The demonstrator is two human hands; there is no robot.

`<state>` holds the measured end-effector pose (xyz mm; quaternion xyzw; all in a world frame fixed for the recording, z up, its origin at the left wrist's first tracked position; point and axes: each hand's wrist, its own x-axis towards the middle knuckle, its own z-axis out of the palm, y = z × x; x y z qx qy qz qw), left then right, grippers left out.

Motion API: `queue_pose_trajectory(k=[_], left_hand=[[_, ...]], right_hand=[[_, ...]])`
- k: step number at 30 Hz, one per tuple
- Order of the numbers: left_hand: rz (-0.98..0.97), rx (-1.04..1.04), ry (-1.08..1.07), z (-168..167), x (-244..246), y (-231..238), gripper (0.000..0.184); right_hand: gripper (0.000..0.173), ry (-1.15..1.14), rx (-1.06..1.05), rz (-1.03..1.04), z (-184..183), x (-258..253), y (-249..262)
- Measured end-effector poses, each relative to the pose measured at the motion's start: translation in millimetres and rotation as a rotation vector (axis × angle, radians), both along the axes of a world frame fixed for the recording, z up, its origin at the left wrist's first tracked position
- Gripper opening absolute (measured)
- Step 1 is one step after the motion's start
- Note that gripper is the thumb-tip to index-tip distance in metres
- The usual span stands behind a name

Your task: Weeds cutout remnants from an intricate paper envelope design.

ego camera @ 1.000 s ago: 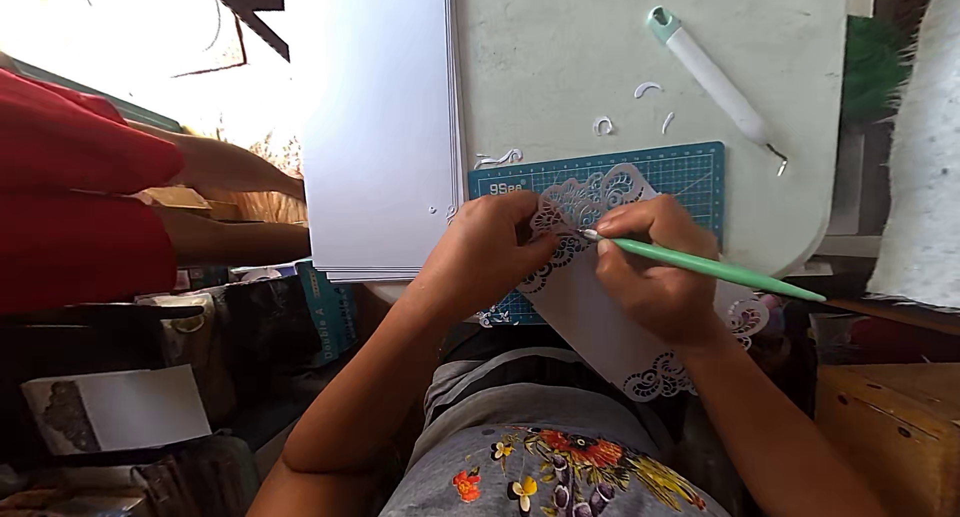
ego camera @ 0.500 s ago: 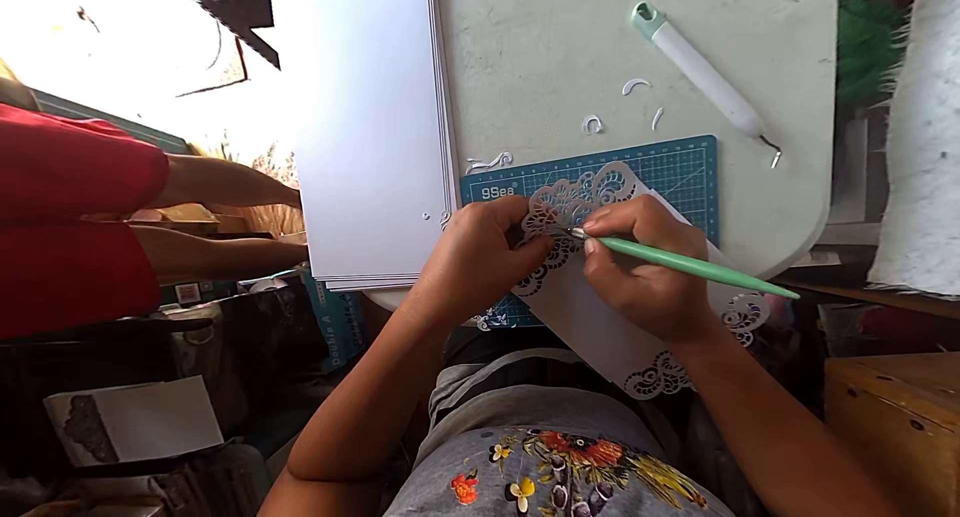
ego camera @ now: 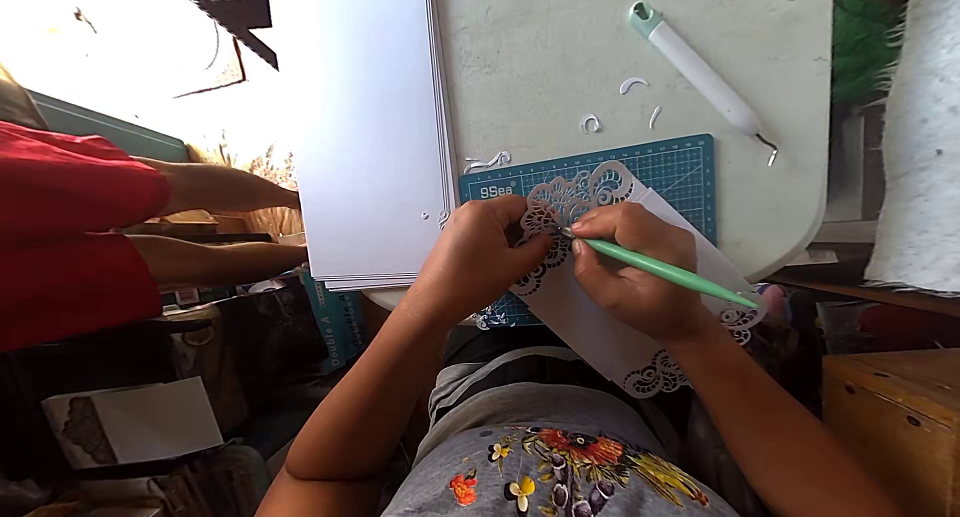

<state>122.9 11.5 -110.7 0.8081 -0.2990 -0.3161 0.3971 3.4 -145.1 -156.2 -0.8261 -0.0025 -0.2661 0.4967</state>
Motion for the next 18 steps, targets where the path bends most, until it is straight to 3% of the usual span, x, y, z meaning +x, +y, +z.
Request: queue_pose_trajectory(k=[6, 12, 16, 18], left_hand=[[-0.007, -0.033, 0.11, 8, 2, 2, 0.006], [0.083, -0.148, 0.475, 8, 15, 5, 0.039], [0.001, -0.111, 0.468, 12, 21, 0, 0.02], [-0.03, -0.097, 0.46, 13, 22, -2, 0.019]], right_hand=[[0.011, -0.025, 0.185, 0.004, 2, -2, -5], [0.01, -0.022, 0.32, 0.005, 4, -4, -7], [0.008, -0.031, 0.358, 0.014, 4, -4, -8], [0.007, -0.055, 0.388, 0.02, 1, -3, -8]])
